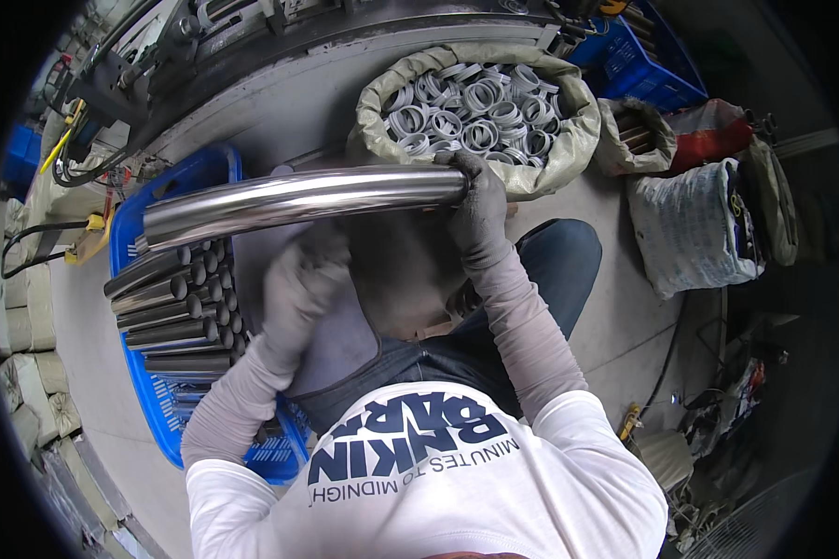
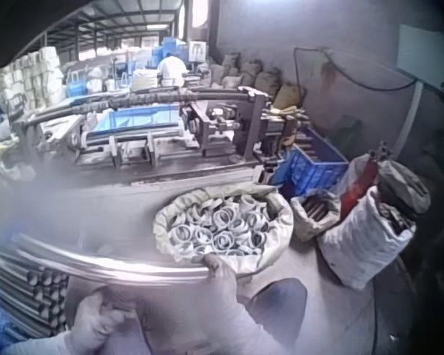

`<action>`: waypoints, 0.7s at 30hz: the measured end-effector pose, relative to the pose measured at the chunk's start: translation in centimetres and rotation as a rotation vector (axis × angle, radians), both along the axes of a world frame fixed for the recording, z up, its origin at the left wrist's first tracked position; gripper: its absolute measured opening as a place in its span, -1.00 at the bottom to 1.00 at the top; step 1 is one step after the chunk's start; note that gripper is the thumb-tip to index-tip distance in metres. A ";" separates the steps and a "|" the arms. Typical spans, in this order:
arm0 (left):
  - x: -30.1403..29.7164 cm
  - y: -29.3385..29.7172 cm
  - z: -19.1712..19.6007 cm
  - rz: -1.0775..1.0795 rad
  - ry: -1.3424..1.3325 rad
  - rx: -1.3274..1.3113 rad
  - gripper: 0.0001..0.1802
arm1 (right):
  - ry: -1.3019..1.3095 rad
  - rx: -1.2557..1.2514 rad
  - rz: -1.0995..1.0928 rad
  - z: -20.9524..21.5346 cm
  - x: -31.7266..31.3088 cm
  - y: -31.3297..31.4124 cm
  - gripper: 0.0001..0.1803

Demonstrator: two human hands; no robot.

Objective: The person puts on protective gloves and a pad, fits rings onto the ends of metal tubes by hand, and places the assembled tubes into a machine.

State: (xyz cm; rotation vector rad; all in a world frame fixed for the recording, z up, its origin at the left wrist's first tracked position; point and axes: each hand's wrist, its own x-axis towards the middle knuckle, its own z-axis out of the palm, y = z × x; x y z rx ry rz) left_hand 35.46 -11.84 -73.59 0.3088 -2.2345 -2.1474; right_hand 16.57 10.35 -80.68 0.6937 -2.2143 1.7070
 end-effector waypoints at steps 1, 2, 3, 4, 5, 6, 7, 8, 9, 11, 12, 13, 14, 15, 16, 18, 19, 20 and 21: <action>-1.4 -1.6 -0.3 -0.109 0.379 0.181 -0.40 | 0.002 0.001 -0.001 0.5 0.1 -0.4 -0.66; -1.8 -1.4 -0.9 0.100 0.513 0.529 -0.33 | -0.448 -0.287 0.142 1.1 0.2 -1.1 -0.70; -2.5 -2.2 0.3 0.188 0.588 0.341 -0.29 | -0.899 -0.574 0.278 2.0 0.3 -1.7 -0.71; -3.1 -3.2 0.8 0.361 0.606 -0.065 -0.35 | -1.047 -0.637 0.316 3.4 0.4 -2.9 -0.64; -2.7 -8.2 -1.9 0.537 0.622 0.004 -0.43 | -1.045 -0.636 0.337 3.6 -0.3 -3.6 -0.64; -3.7 -8.4 0.8 0.486 0.643 0.263 -0.48 | -0.697 -0.341 0.277 3.0 -2.1 -3.7 -0.62; -3.6 -8.5 3.0 0.489 0.643 0.258 -0.48 | -0.345 -0.054 0.212 2.5 -4.0 -3.8 -0.57; -3.5 -8.4 5.3 0.416 0.735 -0.257 -0.48 | -0.086 0.212 -0.009 1.6 -6.5 -3.2 -0.53; -3.7 -8.5 8.0 0.324 0.789 -0.767 -0.48 | 0.168 0.478 -0.238 0.3 -9.5 -2.4 -0.49; -4.5 -2.9 14.6 0.408 0.346 -0.350 -0.54 | -0.125 0.858 -0.122 -0.8 -13.4 -1.3 -0.40; -4.5 -2.5 14.3 0.337 0.308 -0.510 -0.50 | -0.121 0.852 -0.118 -1.0 -14.1 -2.1 -0.40; -4.5 -2.1 13.4 0.266 0.265 -0.670 -0.44 | -0.119 0.974 -0.048 -1.2 -14.7 -2.9 -0.41; -4.7 -1.8 12.4 0.168 0.271 -0.970 -0.45 | -0.116 1.096 0.019 -1.3 -15.2 -3.4 -0.41; -4.9 -1.6 10.7 0.060 0.272 -1.261 -0.46 | -0.115 1.096 0.019 -1.5 -15.5 -3.7 -0.41; -4.7 -1.4 8.7 0.006 0.263 -1.285 -0.50 | -0.095 1.119 0.056 -1.7 -15.6 -3.9 -0.41; -4.4 -1.0 5.1 -0.052 0.256 -1.302 -0.53 | -0.079 1.147 0.090 -2.1 -16.3 -3.8 -0.42; -4.3 -0.8 3.8 -0.097 0.157 -1.302 -0.49 | -0.058 1.165 0.112 -2.4 -16.8 -3.6 -0.41; -4.2 -0.6 3.0 -0.140 0.058 -1.299 -0.46 | -0.037 1.184 0.134 -2.8 -17.1 -3.2 -0.40; -4.1 -0.7 2.5 -0.133 0.048 -1.294 -0.46 | -0.034 1.189 0.146 -2.5 -16.5 -3.1 -0.40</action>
